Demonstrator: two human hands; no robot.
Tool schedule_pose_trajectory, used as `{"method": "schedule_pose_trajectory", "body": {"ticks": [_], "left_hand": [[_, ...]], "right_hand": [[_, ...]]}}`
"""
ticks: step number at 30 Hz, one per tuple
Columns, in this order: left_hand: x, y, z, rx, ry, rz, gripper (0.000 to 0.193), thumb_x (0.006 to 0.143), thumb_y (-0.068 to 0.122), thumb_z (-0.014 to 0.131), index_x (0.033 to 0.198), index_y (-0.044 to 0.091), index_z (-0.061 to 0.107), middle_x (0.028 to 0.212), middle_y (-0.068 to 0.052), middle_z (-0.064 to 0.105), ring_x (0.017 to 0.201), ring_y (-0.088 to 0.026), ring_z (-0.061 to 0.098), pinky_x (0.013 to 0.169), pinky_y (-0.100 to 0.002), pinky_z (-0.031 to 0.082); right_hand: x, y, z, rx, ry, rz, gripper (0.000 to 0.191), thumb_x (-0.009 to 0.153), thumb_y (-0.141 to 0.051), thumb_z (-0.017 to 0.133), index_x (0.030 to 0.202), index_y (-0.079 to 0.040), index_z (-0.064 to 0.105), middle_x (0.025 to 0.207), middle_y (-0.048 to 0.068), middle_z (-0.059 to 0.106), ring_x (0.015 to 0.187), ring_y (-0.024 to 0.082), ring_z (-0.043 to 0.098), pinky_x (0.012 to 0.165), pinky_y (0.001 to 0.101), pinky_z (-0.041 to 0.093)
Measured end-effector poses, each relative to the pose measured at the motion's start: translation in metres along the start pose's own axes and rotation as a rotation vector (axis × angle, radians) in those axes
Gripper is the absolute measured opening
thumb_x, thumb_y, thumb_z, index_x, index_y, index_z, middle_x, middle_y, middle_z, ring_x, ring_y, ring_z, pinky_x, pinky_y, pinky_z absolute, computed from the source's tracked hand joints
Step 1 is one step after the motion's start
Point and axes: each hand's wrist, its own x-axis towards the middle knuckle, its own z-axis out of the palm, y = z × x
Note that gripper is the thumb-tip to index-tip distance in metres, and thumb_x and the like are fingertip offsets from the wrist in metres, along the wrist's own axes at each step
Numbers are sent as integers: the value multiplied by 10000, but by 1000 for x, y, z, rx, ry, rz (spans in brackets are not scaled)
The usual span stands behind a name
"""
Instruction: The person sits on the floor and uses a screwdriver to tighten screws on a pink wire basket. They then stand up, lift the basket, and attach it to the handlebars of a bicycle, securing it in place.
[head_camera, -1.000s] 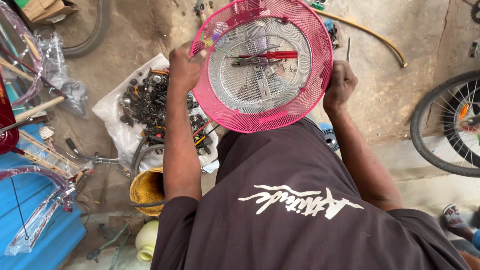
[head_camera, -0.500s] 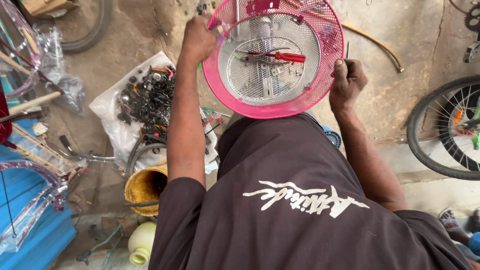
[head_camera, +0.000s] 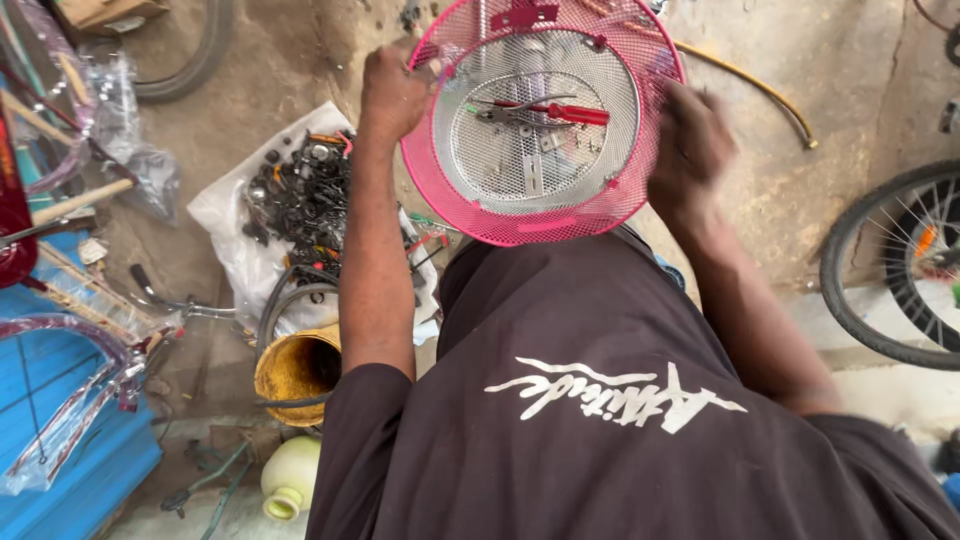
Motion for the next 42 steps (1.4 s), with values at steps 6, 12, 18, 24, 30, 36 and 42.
{"method": "schedule_pose_trajectory", "body": {"ticks": [6,12,18,24,30,36,42], "left_hand": [[-2,2,3,27,48,19,229,901,153,766,1068,5,714,947,-226,740,909,-392,728,805,-458,554],[-10,-4,-3,24,112,45,201,887,147,781,1002,-2,709,913,-235,734,880,-416,717,769,-480,541],[-7,-5,-5,12,119,24,181,901,154,775,916,1,681,849,-205,720,789,-377,723,731,-474,532],[-1,0,-5,-14,110,76,181,905,145,782,948,-2,686,831,-206,715,775,-382,712,732,-474,527],[2,6,-7,25,139,157,191,899,120,797,988,-15,694,863,-227,712,811,-418,694,723,-494,515],[4,15,-9,14,104,76,195,905,132,779,1040,5,717,865,-202,738,795,-372,725,757,-473,533],[5,16,-8,52,115,92,179,906,120,775,1038,8,729,890,-173,759,803,-317,753,776,-454,552]], "right_hand": [[61,44,97,222,-545,580,202,1016,-151,772,1143,-15,693,1069,131,756,902,212,736,777,338,605],[65,60,155,458,-491,676,127,983,-65,721,1108,-50,701,1078,83,749,949,137,724,880,281,624],[57,44,170,525,-215,520,118,991,48,676,1054,-51,663,983,41,725,897,125,690,837,288,620],[60,35,183,715,-51,535,213,954,137,646,1013,-55,574,954,11,660,897,125,647,840,297,589],[61,39,188,827,54,518,213,959,155,662,995,-38,577,924,27,653,861,136,620,784,300,532],[60,40,192,437,32,447,209,983,90,702,956,-70,570,862,-9,654,764,101,607,658,277,530],[63,43,184,236,-13,205,188,981,69,712,1011,-72,593,903,16,717,765,130,693,611,296,557]]}}
